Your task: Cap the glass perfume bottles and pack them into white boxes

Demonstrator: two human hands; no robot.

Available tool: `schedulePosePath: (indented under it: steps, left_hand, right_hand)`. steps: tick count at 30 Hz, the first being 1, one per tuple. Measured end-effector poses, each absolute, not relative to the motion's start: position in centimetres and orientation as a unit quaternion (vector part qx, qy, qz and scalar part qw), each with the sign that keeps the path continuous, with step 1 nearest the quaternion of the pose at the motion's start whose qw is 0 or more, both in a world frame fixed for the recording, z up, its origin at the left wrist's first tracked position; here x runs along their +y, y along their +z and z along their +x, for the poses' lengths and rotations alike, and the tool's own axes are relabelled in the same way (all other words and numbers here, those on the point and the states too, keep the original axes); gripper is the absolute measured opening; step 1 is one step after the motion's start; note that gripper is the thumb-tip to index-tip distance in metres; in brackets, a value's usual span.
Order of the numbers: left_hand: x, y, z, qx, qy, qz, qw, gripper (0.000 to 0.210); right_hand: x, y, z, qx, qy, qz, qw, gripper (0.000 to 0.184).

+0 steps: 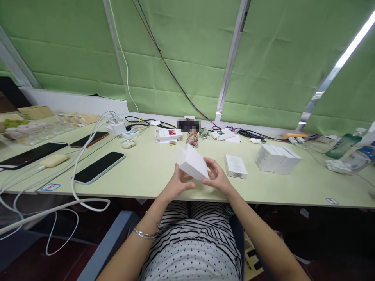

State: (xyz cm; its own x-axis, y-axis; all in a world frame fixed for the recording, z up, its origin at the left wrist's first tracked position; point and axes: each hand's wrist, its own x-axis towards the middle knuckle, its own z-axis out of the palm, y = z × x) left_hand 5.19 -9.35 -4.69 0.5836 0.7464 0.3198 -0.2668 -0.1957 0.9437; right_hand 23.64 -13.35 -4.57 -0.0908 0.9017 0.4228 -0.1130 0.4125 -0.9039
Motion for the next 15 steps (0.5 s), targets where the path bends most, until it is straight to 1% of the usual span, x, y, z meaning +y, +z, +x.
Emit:
schedulePosePath:
  steps: [3, 5, 9, 12, 15]
  left_hand:
    - [-10.4, -3.9, 5.5, 0.221, 0.378, 0.669, 0.601, 0.062]
    - [-10.7, -3.6, 5.3, 0.247, 0.373, 0.677, 0.585, 0.055]
    - [-10.8, -3.6, 4.9, 0.262, 0.372, 0.687, 0.566, 0.051]
    - [-10.8, -3.6, 4.9, 0.268, 0.378, 0.691, 0.555, 0.050]
    - [-10.8, -3.6, 5.0, 0.282, 0.388, 0.691, 0.541, 0.055]
  right_hand:
    - [-13.7, -4.9, 22.6, -0.596, 0.469, -0.298, 0.579, 0.072]
    - [-13.8, -5.0, 22.4, -0.596, 0.482, -0.288, 0.574, 0.071]
    - [-13.8, -5.2, 22.4, -0.612, 0.505, -0.277, 0.543, 0.070]
    - [-13.9, -5.0, 22.4, -0.635, 0.495, -0.294, 0.516, 0.070]
    - [-14.1, -4.0, 23.4, -0.692, 0.448, -0.342, 0.451, 0.075]
